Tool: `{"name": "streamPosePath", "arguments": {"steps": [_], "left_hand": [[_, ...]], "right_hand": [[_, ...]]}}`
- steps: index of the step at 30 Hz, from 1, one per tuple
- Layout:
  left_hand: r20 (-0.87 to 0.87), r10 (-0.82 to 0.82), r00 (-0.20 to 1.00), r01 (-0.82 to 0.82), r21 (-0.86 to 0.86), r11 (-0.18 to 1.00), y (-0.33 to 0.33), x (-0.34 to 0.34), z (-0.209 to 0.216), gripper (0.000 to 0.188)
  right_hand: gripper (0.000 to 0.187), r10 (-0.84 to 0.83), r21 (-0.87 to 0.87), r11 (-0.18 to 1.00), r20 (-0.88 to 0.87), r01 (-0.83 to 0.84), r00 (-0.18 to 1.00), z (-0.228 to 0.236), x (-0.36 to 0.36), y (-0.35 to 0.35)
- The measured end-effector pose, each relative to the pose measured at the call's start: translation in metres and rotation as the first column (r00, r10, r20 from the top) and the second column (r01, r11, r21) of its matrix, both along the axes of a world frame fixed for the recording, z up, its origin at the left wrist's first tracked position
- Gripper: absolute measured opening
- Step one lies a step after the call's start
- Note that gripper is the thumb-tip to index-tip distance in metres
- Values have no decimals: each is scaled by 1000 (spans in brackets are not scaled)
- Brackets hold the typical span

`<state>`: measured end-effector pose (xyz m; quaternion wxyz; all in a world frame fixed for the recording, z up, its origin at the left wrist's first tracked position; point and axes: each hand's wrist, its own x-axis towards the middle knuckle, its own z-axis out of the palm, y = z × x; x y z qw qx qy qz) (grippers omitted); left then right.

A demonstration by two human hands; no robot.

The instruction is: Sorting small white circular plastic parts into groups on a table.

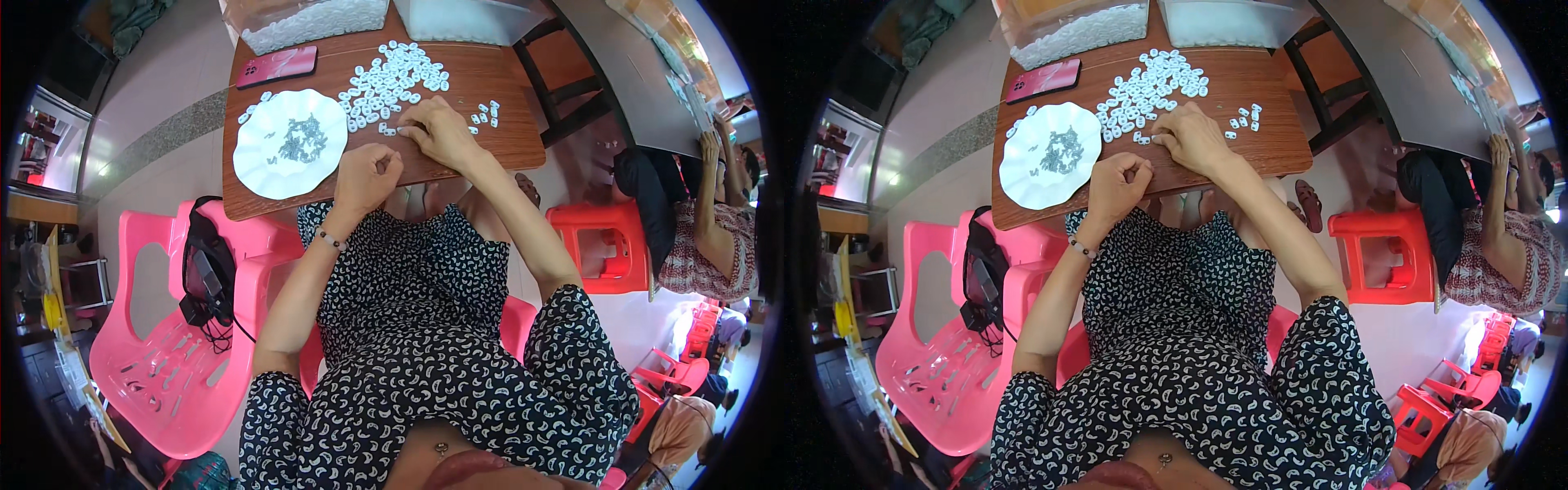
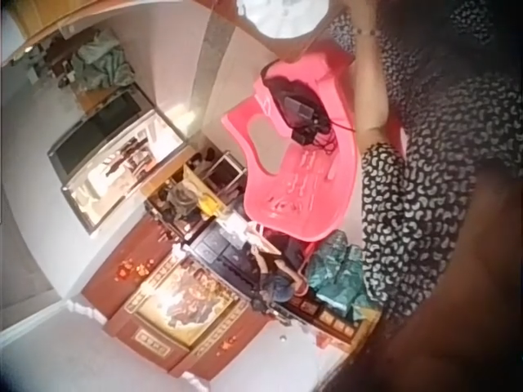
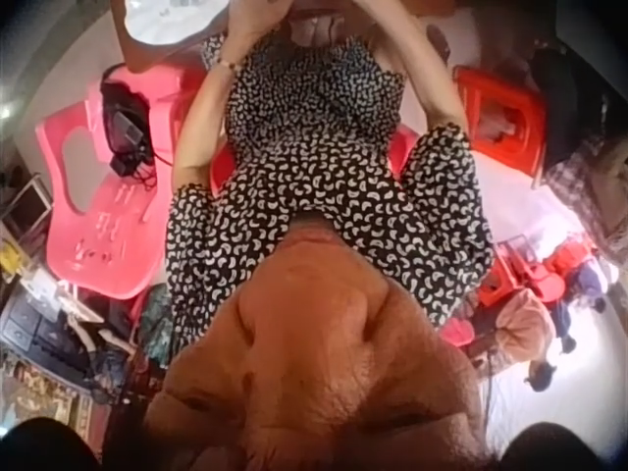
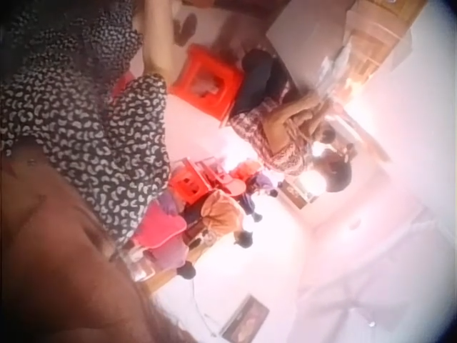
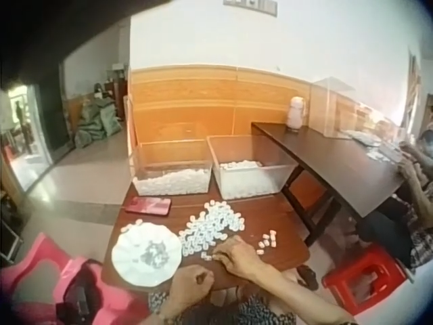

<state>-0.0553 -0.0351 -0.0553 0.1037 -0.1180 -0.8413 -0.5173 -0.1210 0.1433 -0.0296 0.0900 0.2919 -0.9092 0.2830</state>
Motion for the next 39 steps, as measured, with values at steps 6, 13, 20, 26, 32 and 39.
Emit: {"name": "streamPosePath", "arguments": {"steps": [6,13,20,26,32,39], "left_hand": [[50,1,999,0,-28,1000,0,1,1,17],[24,-3,1000,3,-15,1000,2,-1,0,17],[-2,10,1000,-10,-12,1000,2,0,-1,18],[-14,25,1000,-25,2,1000,2,0,-4,16],[-11,24,1000,-24,18,1000,0,2,-6,17],[-2,21,1000,-21,60,998,2,1,-6,19]], "right_hand": [[13,-52,-3,999,66,53,996,-2,4,1],[14,-135,-170,977,-30,128,990,-6,23,7],[15,-204,-375,895,137,241,969,-1,64,18],[17,-101,-597,744,344,301,933,-13,65,28],[17,-81,-609,758,267,233,960,-14,64,29],[16,-206,-621,725,215,297,954,-21,59,34]]}}
